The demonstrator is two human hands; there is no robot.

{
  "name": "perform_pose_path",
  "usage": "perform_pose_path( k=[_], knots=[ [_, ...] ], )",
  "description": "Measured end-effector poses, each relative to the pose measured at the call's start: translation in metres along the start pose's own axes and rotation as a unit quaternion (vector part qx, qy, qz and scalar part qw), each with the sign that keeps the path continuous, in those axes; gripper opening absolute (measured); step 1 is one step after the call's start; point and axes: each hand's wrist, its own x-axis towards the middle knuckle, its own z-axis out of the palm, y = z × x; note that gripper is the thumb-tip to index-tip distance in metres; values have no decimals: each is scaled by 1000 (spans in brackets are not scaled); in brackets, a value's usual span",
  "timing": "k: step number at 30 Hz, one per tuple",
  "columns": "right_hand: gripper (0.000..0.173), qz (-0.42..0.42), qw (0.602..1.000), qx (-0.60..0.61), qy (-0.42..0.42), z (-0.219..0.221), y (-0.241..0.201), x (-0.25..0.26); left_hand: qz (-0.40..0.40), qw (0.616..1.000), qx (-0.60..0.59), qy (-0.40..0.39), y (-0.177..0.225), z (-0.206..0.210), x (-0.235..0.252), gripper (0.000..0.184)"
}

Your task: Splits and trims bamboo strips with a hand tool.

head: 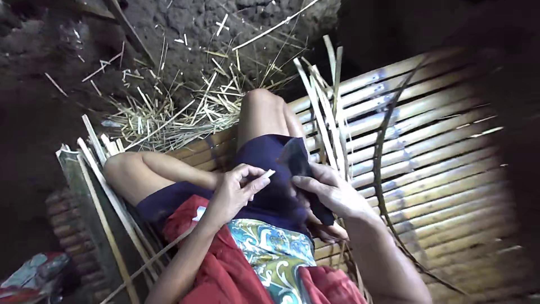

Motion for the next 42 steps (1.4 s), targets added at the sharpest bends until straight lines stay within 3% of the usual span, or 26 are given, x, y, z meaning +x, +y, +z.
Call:
perform_pose_path(
  k=[5,9,15,21,33,39,42],
  knots=[
    [23,-24,986,-82,-143,-7,-23,3,19,1000,-20,-5,4,2,-18,3],
    [22,-33,967,-176,-182,-12,-37,4,33,999,-26,16,2,6,-25,4],
    [17,-31,956,-221,-193,-10,-49,8,66,997,-25,39,4,4,-27,3],
    [15,13,959,-182,-216,-4,-54,7,95,993,-33,62,6,6,-32,3],
    [15,22,947,-186,-261,-1,-65,6,131,989,-48,50,11,3,-40,4],
    [7,35,970,-4,-241,19,-46,6,126,987,-93,45,10,3,-44,4],
    [7,51,972,32,-227,25,-41,7,123,988,-80,49,9,0,-44,4]
  ],
)
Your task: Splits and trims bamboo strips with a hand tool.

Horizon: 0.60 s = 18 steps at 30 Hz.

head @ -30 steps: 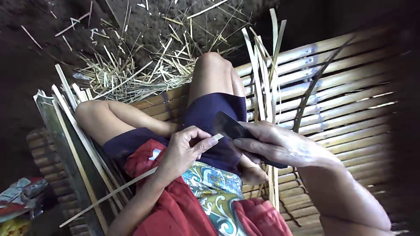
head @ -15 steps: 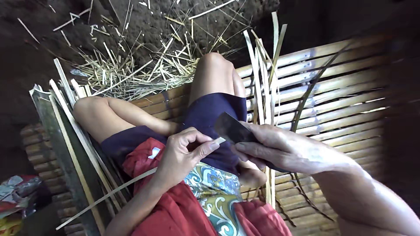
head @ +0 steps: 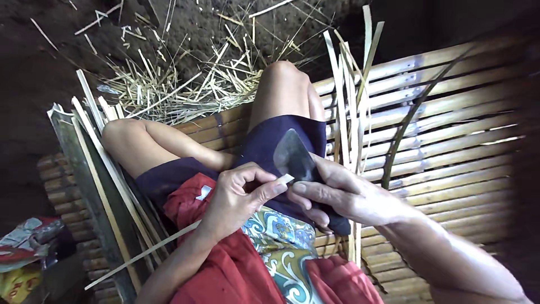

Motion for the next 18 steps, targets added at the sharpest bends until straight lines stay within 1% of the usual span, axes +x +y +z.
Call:
perform_pose_path(
  k=[2,6,8,9,10,11,12,13,14,15,16,18],
  knots=[
    [7,-9,999,-34,14,1,1,1,-7,1000,1,1,-1,0,1,4],
    [9,-19,981,-184,48,-1,2,2,-17,999,28,12,-2,0,3,3],
    [19,-33,973,-219,57,-7,7,2,-47,998,52,2,7,0,1,3],
    [24,-54,970,-224,78,-9,11,2,-64,996,60,-28,17,-2,0,9],
    [23,-87,968,-208,107,-10,13,1,-72,993,57,-71,27,-5,0,18],
    [21,-121,970,-169,125,-11,14,1,-69,990,46,-111,36,-8,3,25],
    [18,-160,971,-121,131,-10,16,2,-53,990,39,-127,41,-7,9,29],
    [16,-204,967,-90,128,-10,16,4,-29,993,22,-112,40,-2,17,35],
    [15,-248,956,-82,130,-11,17,7,-3,997,1,-74,35,9,28,40],
    [15,-284,941,-96,155,-11,17,12,29,998,-34,-37,28,23,40,42],
    [15,-311,923,-118,192,-11,18,17,53,996,-67,-11,21,36,50,41],
    [14,-340,903,-135,224,-15,19,21,58,992,-114,15,14,58,64,41]
  ],
)
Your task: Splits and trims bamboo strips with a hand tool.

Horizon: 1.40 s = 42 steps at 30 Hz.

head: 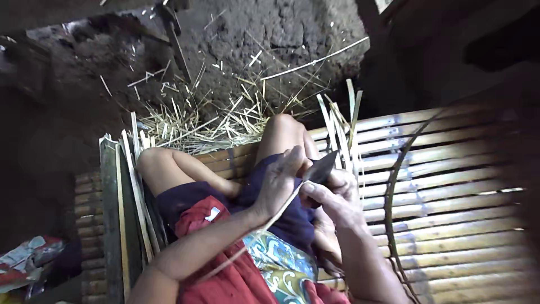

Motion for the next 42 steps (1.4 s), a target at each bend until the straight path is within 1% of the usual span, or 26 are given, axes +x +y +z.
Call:
perform_pose_path(
  k=[4,6,8,9,10,11,12,13,14,15,17,19,21,22,24,25,26,27,28,29,30,31,34,37,40,42],
  knots=[
    [12,-36,999,18,18,-5,-2,-12,10,999,-16,49,-14,10,1,51],
    [11,-51,996,27,73,-14,-14,-22,20,991,-13,131,-23,-17,2,57],
    [12,-76,988,28,135,-25,-24,-25,29,968,-71,241,-30,-44,6,60],
    [11,-85,985,10,150,-29,-25,-23,6,956,-113,272,-26,-49,7,61],
    [10,-76,983,-24,167,-28,-24,-19,-36,953,-158,255,-20,-48,6,65],
    [8,-60,979,-63,182,-26,-22,-13,-81,961,-189,186,-13,-44,4,72],
    [7,-44,976,-98,192,-24,-19,-4,-102,971,-201,81,-7,-39,1,77],
    [7,-33,975,-116,186,-23,-17,4,-111,973,-202,-15,-1,-32,0,74],
    [8,-22,980,-116,161,-21,-17,10,-119,973,-189,-60,9,-22,-1,62],
    [11,-21,987,-113,115,-17,-18,12,-120,976,-170,-59,20,-14,-4,49],
    [19,-47,992,-121,3,1,-17,11,-79,986,-147,17,28,-7,-7,44],
    [29,-79,988,-128,-46,21,-9,7,-45,976,-192,96,26,-10,-6,49],
    [20,-63,991,-119,-15,20,-8,-4,-20,963,-208,168,23,-30,-4,50],
    [12,-52,993,-107,18,13,-12,-12,-13,949,-213,230,23,-48,-2,51],
    [5,-60,992,-93,65,0,-21,-19,9,901,-231,367,25,-87,8,51],
    [5,-65,990,-103,72,-2,-22,-18,11,885,-238,401,26,-96,12,48],
    [6,-68,986,-128,79,0,-20,-13,3,893,-229,387,25,-95,11,46],
    [9,-74,980,-166,82,4,-16,-4,-17,927,-203,314,22,-86,5,45],
    [15,-90,973,-197,85,6,-9,7,-41,964,-171,198,18,-75,-4,46],
    [18,-106,968,-209,87,8,-4,17,-62,981,-152,99,15,-62,-11,48],
    [15,-109,970,-201,84,10,-2,25,-77,984,-154,39,15,-50,-15,46],
    [11,-107,975,-183,66,13,-3,31,-87,982,-164,25,19,-42,-17,46],
    [19,-117,979,-161,-47,40,3,31,-51,971,-210,105,22,-45,-8,52],
    [27,-142,976,-149,-78,46,12,21,-9,949,-253,190,25,-77,11,54],
    [26,-171,972,-141,-78,15,-15,-10,58,878,-291,375,29,-149,21,51],
    [27,-198,960,-178,-93,2,-28,-16,79,834,-309,450,29,-170,22,50]
  ],
)
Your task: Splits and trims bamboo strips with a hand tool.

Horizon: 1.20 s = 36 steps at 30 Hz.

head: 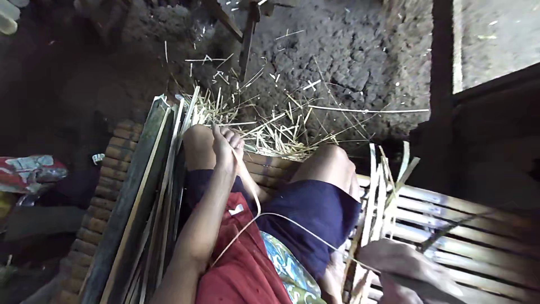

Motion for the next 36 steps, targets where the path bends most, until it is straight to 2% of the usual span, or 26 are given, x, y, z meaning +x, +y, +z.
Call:
perform_pose_path(
  k=[1,2,3,5,6,8,10,12,17,18,19,20,22,23,24,27,29,32,34,35,36],
  knots=[
    [28,6,999,-36,6,0,1,2,-19,999,23,-20,-6,0,-7,49],
    [30,23,996,-83,36,2,7,6,-64,992,65,-90,-17,-1,-24,52],
    [28,46,989,-119,81,3,18,12,-124,967,110,-194,-29,-2,-47,54],
    [17,89,978,-69,177,2,39,26,-227,888,166,-363,-43,0,-91,52],
    [14,101,976,-7,193,2,43,33,-251,868,167,-394,-43,3,-104,48],
    [13,115,983,53,131,17,43,39,-239,883,176,-363,-42,9,-110,46],
    [17,103,993,40,38,49,45,42,-206,913,153,-316,-49,15,-96,49],
    [25,75,997,24,-1,69,46,36,-169,941,115,-271,-48,19,-68,49],
    [24,52,986,69,-143,31,-6,4,-49,995,46,-79,-10,-3,6,45],
    [23,55,987,62,-136,28,-6,3,-55,995,50,-64,-10,-2,5,45],
    [23,67,991,37,-108,27,0,4,-87,990,69,-85,-14,0,-7,46],
    [22,85,995,1,-57,26,10,8,-140,974,97,-151,-21,0,-25,48],
    [16,135,988,-20,69,19,31,19,-249,907,155,-303,-33,-2,-70,48],
    [13,154,982,15,106,17,35,26,-288,880,162,-342,-35,-3,-89,48],
    [13,166,979,51,106,18,37,30,-308,873,152,-347,-36,-3,-100,50],
    [17,189,980,69,-5,47,35,32,-275,910,126,-284,-45,1,-101,52],
    [29,170,982,62,-53,67,35,26,-232,930,95,-270,-50,-2,-79,51],
    [39,147,975,91,-142,45,4,8,-148,976,43,-157,-36,-20,-25,48],
    [34,148,968,147,-142,25,-13,2,-114,991,23,-68,-24,-30,-2,47],
    [31,173,967,143,-117,20,-14,2,-118,991,30,-54,-25,-33,-3,47],
    [27,210,968,115,-80,18,-10,3,-141,985,62,-83,-32,-35,-14,48]
  ],
)
